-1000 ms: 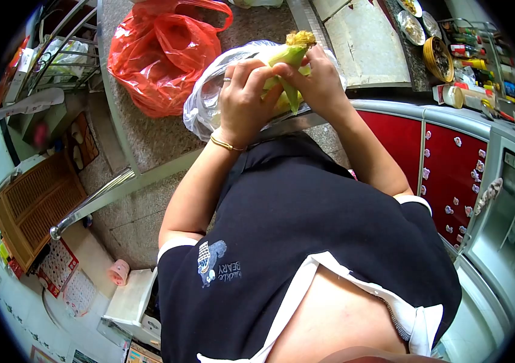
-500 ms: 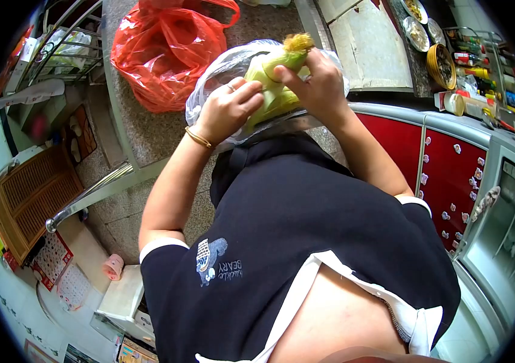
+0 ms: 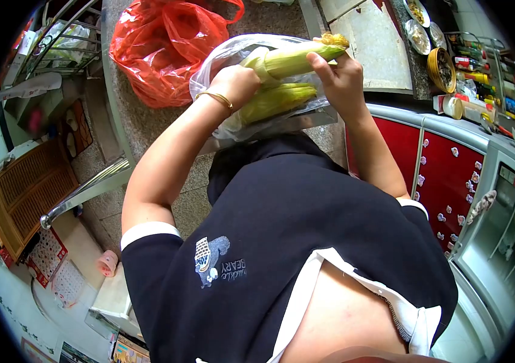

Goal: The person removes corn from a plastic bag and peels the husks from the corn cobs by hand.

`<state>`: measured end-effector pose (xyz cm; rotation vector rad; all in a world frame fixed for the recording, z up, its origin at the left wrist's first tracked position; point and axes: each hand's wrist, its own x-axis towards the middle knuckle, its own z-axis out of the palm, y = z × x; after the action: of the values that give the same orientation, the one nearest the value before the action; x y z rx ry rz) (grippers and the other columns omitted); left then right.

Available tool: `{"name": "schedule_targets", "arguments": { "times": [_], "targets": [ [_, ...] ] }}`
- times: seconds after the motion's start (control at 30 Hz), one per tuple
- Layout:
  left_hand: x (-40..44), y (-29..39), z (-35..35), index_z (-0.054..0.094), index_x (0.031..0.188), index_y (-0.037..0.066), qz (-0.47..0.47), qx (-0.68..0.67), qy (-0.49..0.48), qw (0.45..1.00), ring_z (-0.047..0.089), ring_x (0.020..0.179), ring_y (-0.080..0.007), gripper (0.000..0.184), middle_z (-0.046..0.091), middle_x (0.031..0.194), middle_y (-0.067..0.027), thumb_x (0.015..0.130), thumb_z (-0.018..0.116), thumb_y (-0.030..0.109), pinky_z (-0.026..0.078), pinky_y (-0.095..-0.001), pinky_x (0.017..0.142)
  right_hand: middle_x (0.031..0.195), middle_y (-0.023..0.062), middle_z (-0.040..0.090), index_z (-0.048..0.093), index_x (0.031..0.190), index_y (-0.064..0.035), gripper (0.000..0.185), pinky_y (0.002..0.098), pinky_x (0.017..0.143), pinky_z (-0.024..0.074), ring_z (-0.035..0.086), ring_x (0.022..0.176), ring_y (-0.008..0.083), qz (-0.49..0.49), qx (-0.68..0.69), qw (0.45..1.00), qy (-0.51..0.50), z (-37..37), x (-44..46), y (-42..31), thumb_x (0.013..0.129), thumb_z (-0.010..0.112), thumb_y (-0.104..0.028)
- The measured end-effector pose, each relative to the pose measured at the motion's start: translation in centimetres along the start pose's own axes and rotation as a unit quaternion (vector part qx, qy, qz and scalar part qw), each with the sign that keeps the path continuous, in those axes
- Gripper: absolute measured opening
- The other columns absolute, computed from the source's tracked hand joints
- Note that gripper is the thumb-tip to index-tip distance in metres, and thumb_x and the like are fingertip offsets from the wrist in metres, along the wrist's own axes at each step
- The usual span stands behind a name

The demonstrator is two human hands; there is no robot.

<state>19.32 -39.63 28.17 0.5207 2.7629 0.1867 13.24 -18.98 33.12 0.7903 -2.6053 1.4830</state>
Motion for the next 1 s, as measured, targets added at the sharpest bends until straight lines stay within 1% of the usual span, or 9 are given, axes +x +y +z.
{"name": "schedule_targets", "arguments": {
  "times": [0.23, 0.33, 0.47, 0.53, 0.6, 0.67, 0.73, 0.83, 1.0],
  "targets": [
    [2.3, -1.7, 2.0, 0.071, 0.091, 0.004, -0.083, -0.039, -0.193, 0.977, 0.067, 0.089, -0.0309, 0.022, 0.068, 0.096, -0.0176, 0.083, 0.052, 0.011, 0.053, -0.0392, 0.077, 0.080, 0.0100, 0.066, 0.064, 0.103, 0.0062, 0.034, 0.0253, 0.065, 0.0488, 0.061, 0.071, 0.0121, 0.007, -0.002, 1.000, -0.005, -0.6, -1.1, 0.3, 0.087, 0.066, -0.024],
    [2.7, -2.0, 3.0, 0.071, 0.091, 0.003, -0.067, -0.019, -0.202, 0.977, 0.067, 0.089, -0.0310, 0.020, 0.068, 0.096, -0.0173, 0.080, 0.054, 0.008, 0.054, -0.0395, 0.077, 0.086, 0.0107, 0.065, 0.060, 0.109, 0.0064, 0.036, 0.0248, 0.071, 0.0492, 0.062, 0.079, 0.0131, 0.026, 0.000, 1.000, -0.017, -0.8, -1.4, 0.5, 0.087, 0.065, -0.022],
    [1.6, -2.7, 4.1, 0.070, 0.082, 0.001, -0.039, -0.015, -0.145, 0.988, 0.066, 0.085, -0.0327, 0.014, 0.068, 0.089, -0.0191, 0.071, 0.062, 0.004, 0.054, -0.0396, 0.075, 0.096, 0.0147, 0.062, 0.057, 0.106, 0.0027, 0.048, 0.0298, 0.069, 0.0506, 0.064, 0.081, 0.0234, 0.092, 0.236, 0.967, -0.003, 1.8, -1.6, 0.6, 0.078, 0.076, -0.031],
    [0.4, -2.6, 2.5, 0.070, 0.081, 0.000, -0.047, -0.066, -0.179, 0.980, 0.066, 0.085, -0.0336, 0.015, 0.067, 0.089, -0.0199, 0.070, 0.061, 0.004, 0.053, -0.0398, 0.076, 0.098, 0.0142, 0.059, 0.054, 0.109, 0.0049, 0.047, 0.0309, 0.079, 0.0489, 0.060, 0.088, 0.0215, -0.040, 0.025, 0.998, -0.028, 2.4, -1.8, 0.4, 0.081, 0.073, -0.028],
    [-1.0, -2.4, 1.0, 0.068, 0.083, 0.001, -0.061, -0.060, -0.217, 0.972, 0.064, 0.086, -0.0340, 0.015, 0.067, 0.087, -0.0187, 0.070, 0.062, 0.005, 0.052, -0.0410, 0.077, 0.096, 0.0130, 0.057, 0.056, 0.100, 0.0004, 0.051, 0.0334, 0.079, 0.0479, 0.059, 0.087, 0.0256, -0.069, 0.003, 0.998, -0.004, 3.2, -1.9, 0.4, 0.066, 0.085, -0.026],
    [-2.6, -2.8, 0.5, 0.067, 0.087, 0.001, 0.017, -0.168, -0.042, 0.985, 0.063, 0.089, -0.0339, 0.018, 0.065, 0.085, -0.0168, 0.070, 0.065, 0.009, 0.050, -0.0414, 0.080, 0.096, 0.0127, 0.057, 0.056, 0.100, 0.0001, 0.048, 0.0327, 0.078, 0.0483, 0.059, 0.088, 0.0256, -0.016, 0.065, 0.998, 0.013, 3.9, -2.6, 1.0, 0.067, 0.084, -0.021],
    [-2.8, -2.4, -1.6, 0.064, 0.089, 0.001, 0.022, -0.185, -0.067, 0.980, 0.061, 0.091, -0.0339, 0.021, 0.064, 0.087, -0.0157, 0.072, 0.068, 0.014, 0.048, -0.0407, 0.082, 0.097, 0.0128, 0.056, 0.057, 0.101, -0.0008, 0.047, 0.0331, 0.079, 0.0485, 0.059, 0.090, 0.0256, -0.016, 0.045, 0.999, 0.018, 3.7, -2.7, 0.1, 0.066, 0.083, -0.017],
    [-2.7, -1.5, -1.9, 0.062, 0.093, 0.001, -0.101, -0.229, 0.243, 0.937, 0.060, 0.093, -0.0328, 0.020, 0.063, 0.097, -0.0166, 0.079, 0.063, 0.015, 0.046, -0.0384, 0.082, 0.101, 0.0132, 0.056, 0.057, 0.107, -0.0040, 0.051, 0.0356, 0.083, 0.0486, 0.059, 0.093, 0.0276, -0.088, 0.056, 0.995, 0.003, 3.7, -3.2, 0.1, 0.063, 0.081, -0.009],
    [-1.4, -1.2, -0.5, 0.054, 0.126, 0.005, 0.026, -0.436, 0.218, 0.873, 0.053, 0.112, -0.0226, 0.039, 0.058, 0.118, -0.0136, 0.088, 0.061, 0.015, 0.040, -0.0318, 0.096, 0.111, 0.0154, 0.051, 0.048, 0.121, -0.0067, 0.068, 0.0389, 0.092, 0.0446, 0.052, 0.106, 0.0321, -0.158, 0.053, 0.985, -0.046, 3.6, -4.1, 0.2, 0.062, 0.080, -0.006]
  ]
}}
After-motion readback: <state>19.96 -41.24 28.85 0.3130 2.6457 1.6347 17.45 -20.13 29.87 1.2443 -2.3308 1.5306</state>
